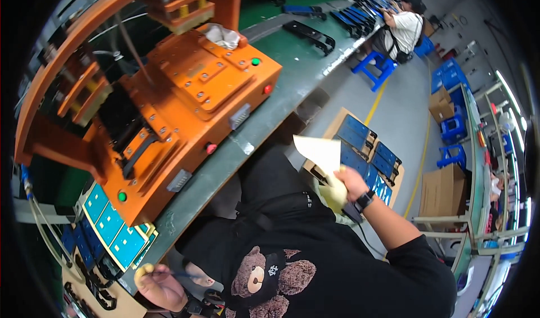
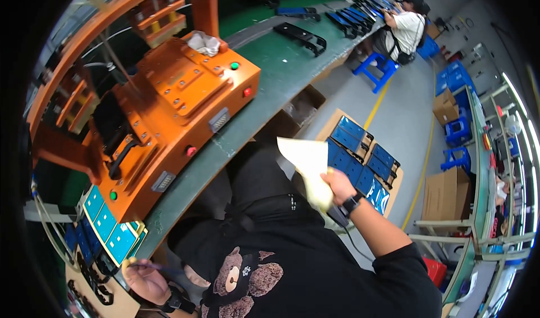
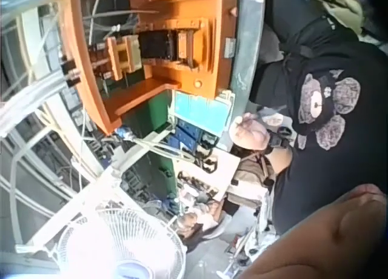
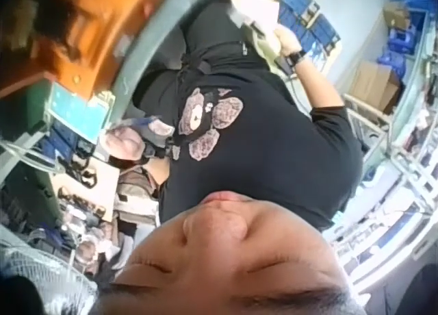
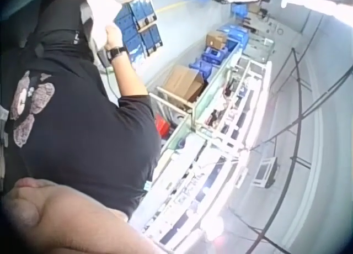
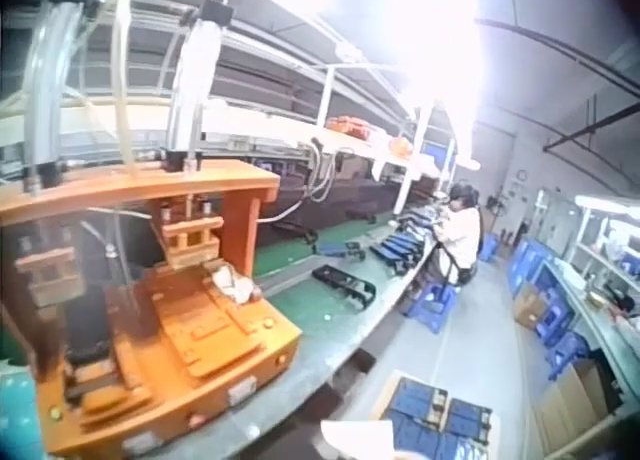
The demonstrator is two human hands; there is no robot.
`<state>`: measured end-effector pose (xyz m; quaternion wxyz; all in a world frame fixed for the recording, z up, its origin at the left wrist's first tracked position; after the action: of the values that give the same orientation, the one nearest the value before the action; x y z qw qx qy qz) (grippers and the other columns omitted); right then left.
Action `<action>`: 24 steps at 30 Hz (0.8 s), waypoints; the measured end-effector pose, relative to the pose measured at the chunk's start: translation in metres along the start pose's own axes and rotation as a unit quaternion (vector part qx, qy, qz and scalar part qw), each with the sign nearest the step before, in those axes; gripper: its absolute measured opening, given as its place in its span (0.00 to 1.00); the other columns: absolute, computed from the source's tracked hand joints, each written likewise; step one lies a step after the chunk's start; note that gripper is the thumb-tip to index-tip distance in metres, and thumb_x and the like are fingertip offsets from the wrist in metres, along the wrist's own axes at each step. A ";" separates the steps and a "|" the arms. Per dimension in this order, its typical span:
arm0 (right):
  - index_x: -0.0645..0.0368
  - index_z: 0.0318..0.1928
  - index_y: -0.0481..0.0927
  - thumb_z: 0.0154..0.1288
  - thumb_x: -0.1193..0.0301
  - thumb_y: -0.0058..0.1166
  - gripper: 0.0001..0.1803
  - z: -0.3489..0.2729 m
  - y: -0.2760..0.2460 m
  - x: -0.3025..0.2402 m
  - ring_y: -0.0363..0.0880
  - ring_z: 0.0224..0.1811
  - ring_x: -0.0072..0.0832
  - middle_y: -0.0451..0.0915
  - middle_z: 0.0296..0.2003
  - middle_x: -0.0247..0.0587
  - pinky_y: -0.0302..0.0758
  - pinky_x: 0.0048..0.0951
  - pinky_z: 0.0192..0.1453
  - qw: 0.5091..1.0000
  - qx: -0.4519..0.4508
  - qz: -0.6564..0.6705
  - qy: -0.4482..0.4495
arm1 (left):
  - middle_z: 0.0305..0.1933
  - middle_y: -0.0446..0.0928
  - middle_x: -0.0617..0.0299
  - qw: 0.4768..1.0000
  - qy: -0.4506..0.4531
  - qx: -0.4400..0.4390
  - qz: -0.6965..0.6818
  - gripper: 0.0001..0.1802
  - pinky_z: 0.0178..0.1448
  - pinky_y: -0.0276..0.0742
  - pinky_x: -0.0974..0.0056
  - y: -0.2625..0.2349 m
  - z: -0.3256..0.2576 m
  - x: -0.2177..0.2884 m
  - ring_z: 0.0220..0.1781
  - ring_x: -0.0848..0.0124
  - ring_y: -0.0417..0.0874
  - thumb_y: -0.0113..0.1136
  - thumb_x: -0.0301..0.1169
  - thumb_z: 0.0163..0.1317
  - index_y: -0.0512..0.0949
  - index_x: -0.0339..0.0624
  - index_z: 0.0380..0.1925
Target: The recorder is assembling electronic components, specifically placing phone chassis into a pneumatic press and applying adhesive or protective films.
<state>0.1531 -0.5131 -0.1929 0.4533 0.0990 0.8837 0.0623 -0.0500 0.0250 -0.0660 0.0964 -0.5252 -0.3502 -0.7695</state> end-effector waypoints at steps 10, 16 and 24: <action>0.55 0.37 0.81 0.69 0.56 0.51 0.16 0.013 -0.172 0.249 0.76 0.15 0.29 0.81 0.24 0.36 0.70 0.31 0.18 0.953 0.010 -0.196 0.232 | 0.34 0.84 0.55 0.982 -0.113 0.017 0.153 0.07 0.41 0.79 0.66 0.046 -0.022 -0.031 0.33 0.73 0.82 0.62 0.26 0.64 0.82 0.33 0.37; 0.58 0.43 0.80 0.68 0.59 0.54 0.15 0.062 -0.031 0.186 0.78 0.21 0.34 0.81 0.27 0.36 0.72 0.36 0.24 0.839 -0.226 -0.490 0.073 | 0.45 0.84 0.50 0.988 -0.117 -0.093 0.050 0.08 0.56 0.79 0.64 0.082 -0.023 -0.035 0.48 0.68 0.84 0.59 0.20 0.66 0.81 0.29 0.44; 0.62 0.50 0.78 0.67 0.63 0.57 0.18 0.054 -0.222 0.131 0.80 0.28 0.40 0.82 0.32 0.36 0.76 0.43 0.31 0.626 -0.244 -0.724 -0.156 | 0.47 0.84 0.56 0.996 -0.093 -0.015 -0.006 0.11 0.52 0.78 0.70 0.065 -0.034 -0.030 0.46 0.76 0.82 0.59 0.21 0.68 0.80 0.31 0.49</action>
<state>0.0965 -0.6974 -0.3716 0.4910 -0.6789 0.5386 -0.0888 -0.0284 -0.0512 -0.0707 0.0510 -0.5939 -0.3490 -0.7231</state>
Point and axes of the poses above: each hand's wrist, its own z-axis towards the middle knuckle, its own y-axis out of the palm, x = y × z, the point moved 8 cm from there along z, towards the middle knuckle
